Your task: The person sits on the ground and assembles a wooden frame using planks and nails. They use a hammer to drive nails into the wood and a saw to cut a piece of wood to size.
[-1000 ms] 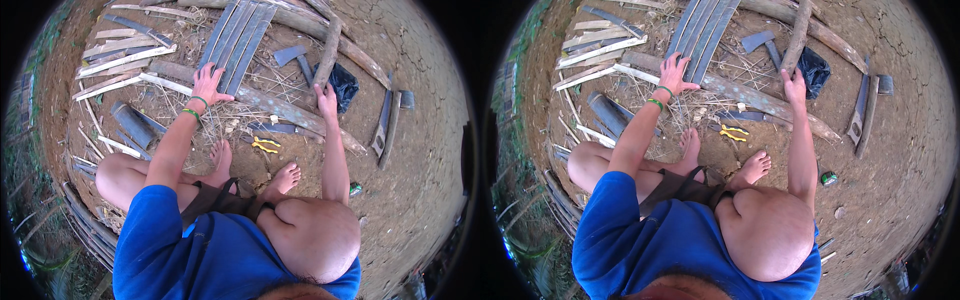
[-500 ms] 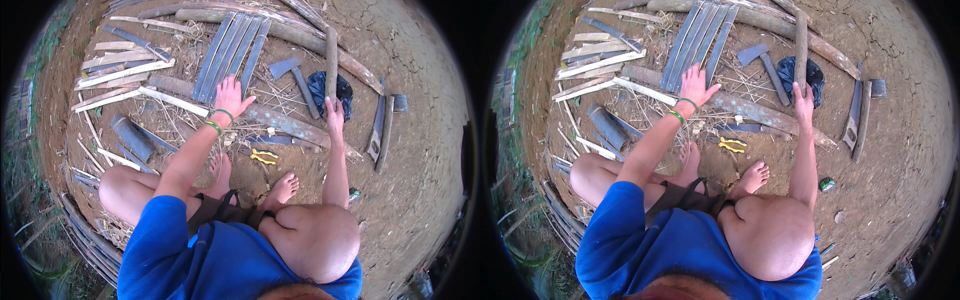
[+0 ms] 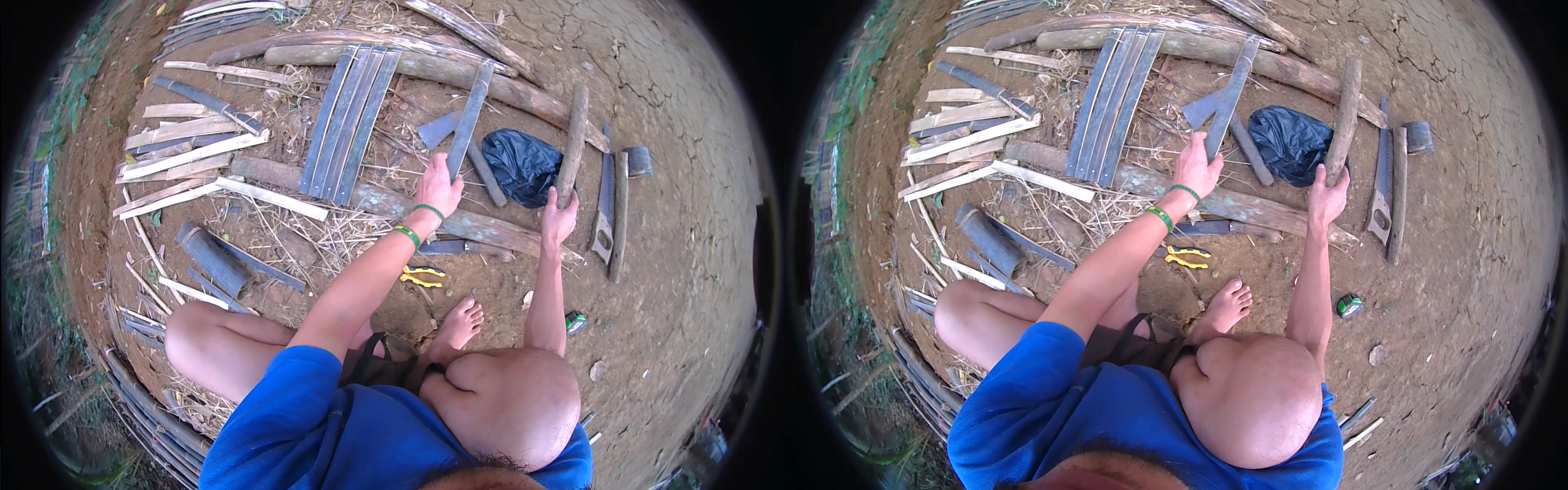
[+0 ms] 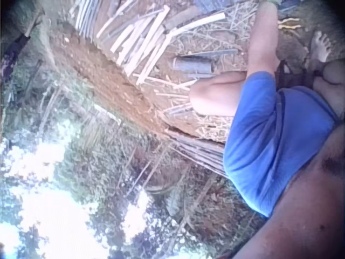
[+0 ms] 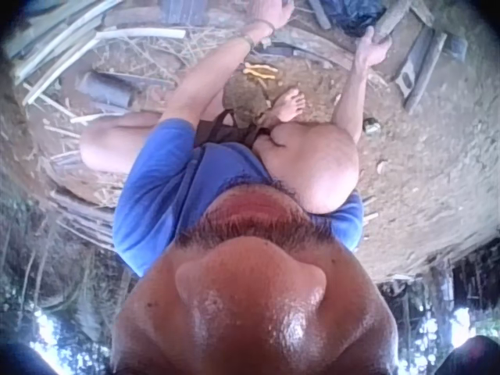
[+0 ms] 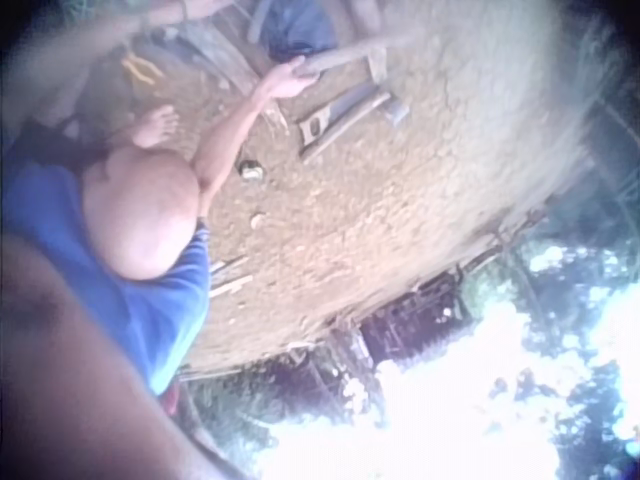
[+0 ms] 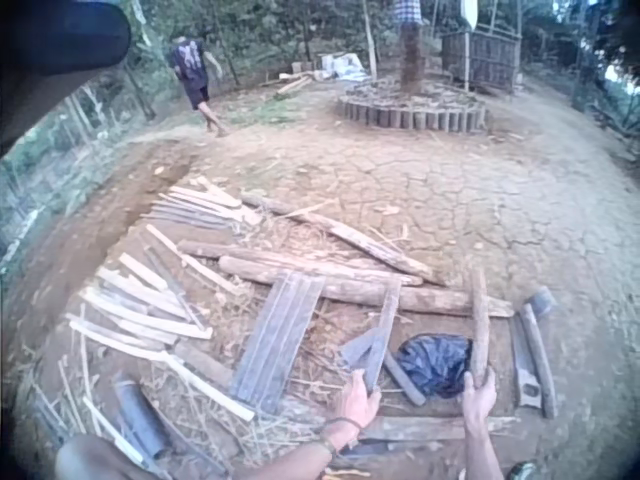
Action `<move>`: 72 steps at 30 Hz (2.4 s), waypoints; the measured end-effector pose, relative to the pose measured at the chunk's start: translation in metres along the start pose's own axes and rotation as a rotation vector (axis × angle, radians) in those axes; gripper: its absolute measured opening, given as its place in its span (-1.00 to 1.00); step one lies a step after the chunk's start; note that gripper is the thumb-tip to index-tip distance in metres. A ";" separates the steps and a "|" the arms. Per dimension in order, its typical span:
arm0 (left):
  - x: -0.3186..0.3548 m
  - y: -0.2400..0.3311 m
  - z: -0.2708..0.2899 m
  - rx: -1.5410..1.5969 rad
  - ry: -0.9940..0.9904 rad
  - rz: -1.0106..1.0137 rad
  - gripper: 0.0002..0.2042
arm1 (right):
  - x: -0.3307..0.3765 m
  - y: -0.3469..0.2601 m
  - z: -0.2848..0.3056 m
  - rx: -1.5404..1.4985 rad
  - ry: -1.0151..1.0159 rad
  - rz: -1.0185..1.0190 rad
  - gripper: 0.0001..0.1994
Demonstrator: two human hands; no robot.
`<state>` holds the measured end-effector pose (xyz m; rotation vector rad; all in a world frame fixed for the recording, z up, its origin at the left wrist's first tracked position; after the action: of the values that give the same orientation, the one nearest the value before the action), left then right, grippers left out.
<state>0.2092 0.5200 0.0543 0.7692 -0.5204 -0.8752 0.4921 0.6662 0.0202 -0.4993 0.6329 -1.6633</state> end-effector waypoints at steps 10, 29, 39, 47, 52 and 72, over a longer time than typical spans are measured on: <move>-0.047 -0.030 0.080 -0.241 0.339 -0.270 -0.51 | 0.042 -0.093 -0.004 -0.185 -0.245 0.659 -0.61; -0.047 -0.136 0.314 -0.921 -0.475 -0.102 -0.01 | 0.046 -0.165 -0.137 0.923 -0.637 0.751 -0.45; 0.034 -0.171 0.189 -0.683 -0.154 -0.140 0.25 | 0.048 -0.136 -0.131 0.753 -0.655 0.936 -0.47; 0.034 -0.176 0.188 -0.675 -0.100 -0.124 0.23 | 0.052 -0.135 -0.152 0.981 -0.809 0.795 -0.29; 0.036 -0.176 0.195 -0.632 -0.104 -0.133 0.24 | 0.049 -0.137 -0.141 0.708 -0.755 0.726 -0.34; -0.055 -0.217 0.225 -0.066 0.009 0.358 -0.18 | 0.092 -0.274 -0.055 0.631 -1.281 0.530 -0.56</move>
<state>-0.0789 0.3916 0.0213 0.5952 -0.5966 -0.5537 0.2359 0.6176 0.1552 -0.7111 -0.6485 -0.6966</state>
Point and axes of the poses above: each hand's wrist, its own x-axis away from the middle knuckle, its own z-axis out of the back of the hand, y = z × x, the point moved 5 cm from there along -x, towards the middle knuckle
